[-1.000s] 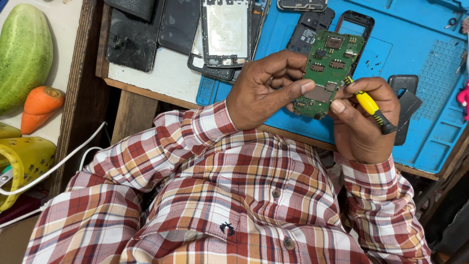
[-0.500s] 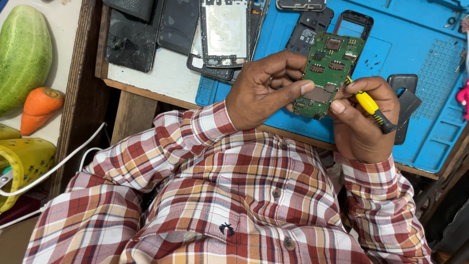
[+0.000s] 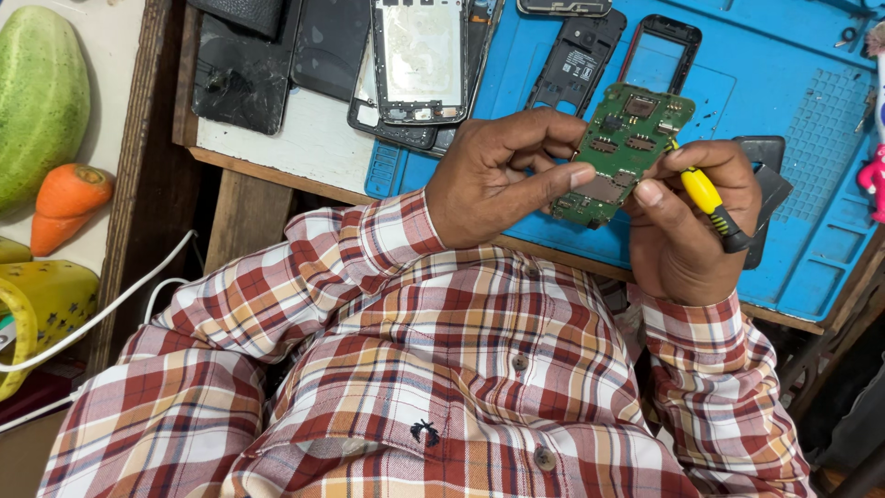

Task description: The person holds a green circuit board and uses a yellow-handled screwdriver to probe and scrape various components and solder points. The person repeatedly turns the board over to access different sides while working at a cluttered workbench.

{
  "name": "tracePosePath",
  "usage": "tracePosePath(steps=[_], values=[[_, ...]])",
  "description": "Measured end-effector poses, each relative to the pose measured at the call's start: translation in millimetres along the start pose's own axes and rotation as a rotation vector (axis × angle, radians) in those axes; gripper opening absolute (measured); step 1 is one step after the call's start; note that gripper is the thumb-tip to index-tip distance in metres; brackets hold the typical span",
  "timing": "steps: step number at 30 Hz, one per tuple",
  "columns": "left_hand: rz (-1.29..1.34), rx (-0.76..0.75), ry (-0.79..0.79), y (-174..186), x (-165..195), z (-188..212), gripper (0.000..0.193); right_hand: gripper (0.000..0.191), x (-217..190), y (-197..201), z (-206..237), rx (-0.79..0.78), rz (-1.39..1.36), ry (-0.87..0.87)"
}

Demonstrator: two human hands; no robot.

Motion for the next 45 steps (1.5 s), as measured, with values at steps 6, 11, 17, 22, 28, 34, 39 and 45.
tracePosePath(steps=[6,11,17,22,28,34,39,45], values=[[-0.007,-0.001,-0.005,0.4,-1.6,0.0,0.024,0.023,-0.3,-1.0,-0.7,-0.005,-0.004,-0.022],[-0.016,0.000,-0.015,0.5,-2.0,0.2,0.026,0.023,-0.6,-0.6,-1.8,-0.006,-0.028,-0.043],[-0.014,0.002,-0.010,0.0,-1.9,0.1,0.027,0.022,-0.8,-0.5,-2.2,-0.019,-0.050,-0.056],[-0.035,0.007,-0.022,-0.3,-2.0,0.4,0.026,0.023,-1.4,-0.7,-1.6,-0.020,-0.054,-0.060],[-0.068,-0.009,-0.054,0.2,0.9,-0.3,0.025,0.022,-2.0,-0.5,-2.0,-0.034,-0.051,-0.056],[-0.038,0.001,0.034,-1.3,4.5,-0.3,0.021,0.020,-2.9,-1.4,-2.3,-0.036,-0.047,-0.077],[-0.018,0.018,0.045,-2.1,8.3,1.3,0.021,0.019,-1.2,-3.6,-2.0,-0.033,-0.070,-0.136],[0.141,0.004,0.095,-1.7,6.3,3.8,0.029,0.018,0.7,-4.2,-3.7,-0.073,-0.194,-0.192]])
Point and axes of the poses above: each hand's wrist, its own z-axis away from the middle knuckle, its own y-axis out of the back of the hand, x = y × z, the point moved 3 cm from there along -z, towards the middle knuckle, and after that the axes turned 5 degrees about z, right-handed, at the moved point
